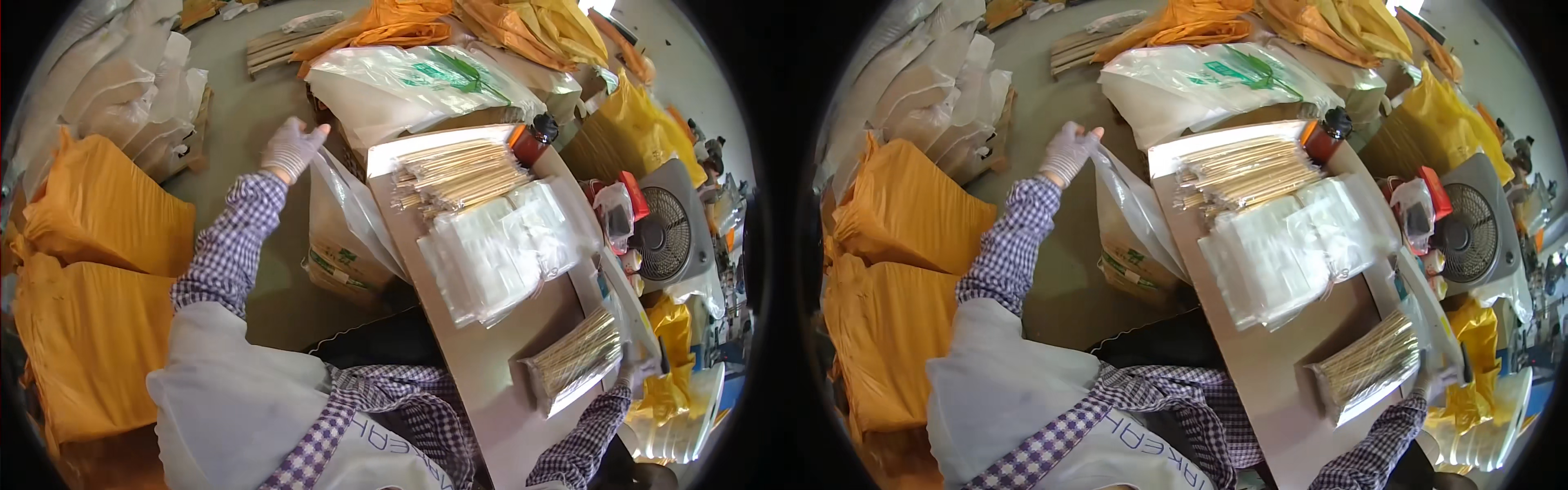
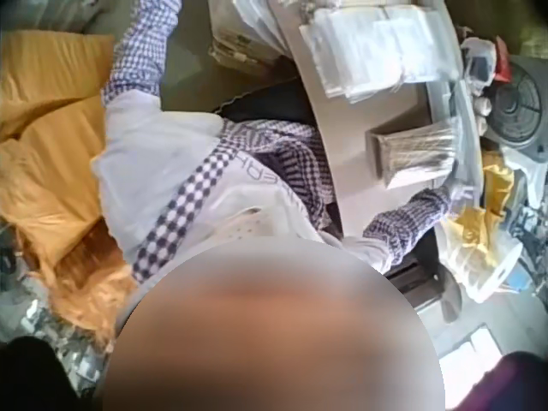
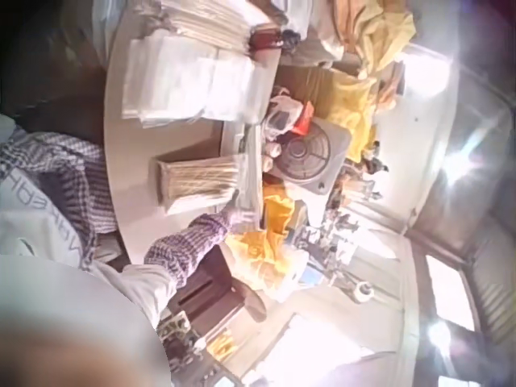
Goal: Packaging wooden sticks into plastic bags and sealing them using a heat sealer.
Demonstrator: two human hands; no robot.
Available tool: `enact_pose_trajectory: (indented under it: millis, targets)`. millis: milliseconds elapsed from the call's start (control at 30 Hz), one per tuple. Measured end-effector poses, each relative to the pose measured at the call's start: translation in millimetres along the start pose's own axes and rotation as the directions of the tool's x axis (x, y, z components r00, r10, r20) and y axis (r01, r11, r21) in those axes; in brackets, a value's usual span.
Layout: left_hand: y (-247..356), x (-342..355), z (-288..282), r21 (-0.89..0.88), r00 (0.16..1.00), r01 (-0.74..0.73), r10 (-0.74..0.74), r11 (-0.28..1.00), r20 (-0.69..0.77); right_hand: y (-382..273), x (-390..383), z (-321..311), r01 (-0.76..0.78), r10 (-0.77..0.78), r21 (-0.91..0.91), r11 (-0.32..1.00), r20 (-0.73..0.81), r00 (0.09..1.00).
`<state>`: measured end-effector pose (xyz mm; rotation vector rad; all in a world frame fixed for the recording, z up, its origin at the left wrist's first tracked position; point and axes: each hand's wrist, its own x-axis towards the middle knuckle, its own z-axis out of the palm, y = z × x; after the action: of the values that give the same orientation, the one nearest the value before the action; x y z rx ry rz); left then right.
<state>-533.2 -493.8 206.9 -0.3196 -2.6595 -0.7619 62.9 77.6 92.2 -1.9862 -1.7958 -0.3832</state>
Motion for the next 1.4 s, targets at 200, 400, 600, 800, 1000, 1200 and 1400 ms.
enact_pose_trajectory:
  millis: [200,400,600,800,1000,1200,1400]
  targets:
    - [-62,38,53,-0.280,0.675,0.559,-0.232,0.781,0.700,-51,-136,31,-0.775,-0.213,0.443,0.451,0.896,0.389]
    - [-70,-32,37,-0.635,0.793,0.501,-0.018,0.588,0.609,-66,-242,-36,-0.840,-0.289,0.536,-0.086,0.793,0.536]
    - [-88,-60,15,-0.751,0.816,0.443,0.127,0.489,0.564,-202,-305,-171,-0.726,-0.446,0.503,-0.470,0.574,0.687]
    - [-79,-87,4,-0.729,0.781,0.555,0.050,0.400,0.623,-330,-342,-226,-0.784,-0.753,0.345,-0.516,0.254,0.607]
    - [-111,-96,-31,-0.822,0.852,0.490,0.039,0.289,0.522,-401,-402,-237,0.482,-0.930,0.838,0.257,0.350,-0.112]
    - [-101,-96,-21,-0.820,0.864,0.463,0.037,0.336,0.503,-465,-516,-136,0.754,-0.954,0.653,0.069,0.264,-0.141]
    - [-153,5,37,-0.901,0.862,0.429,-0.271,-0.060,0.428,-474,-427,-250,0.501,-0.958,0.865,-0.014,0.132,-0.254]
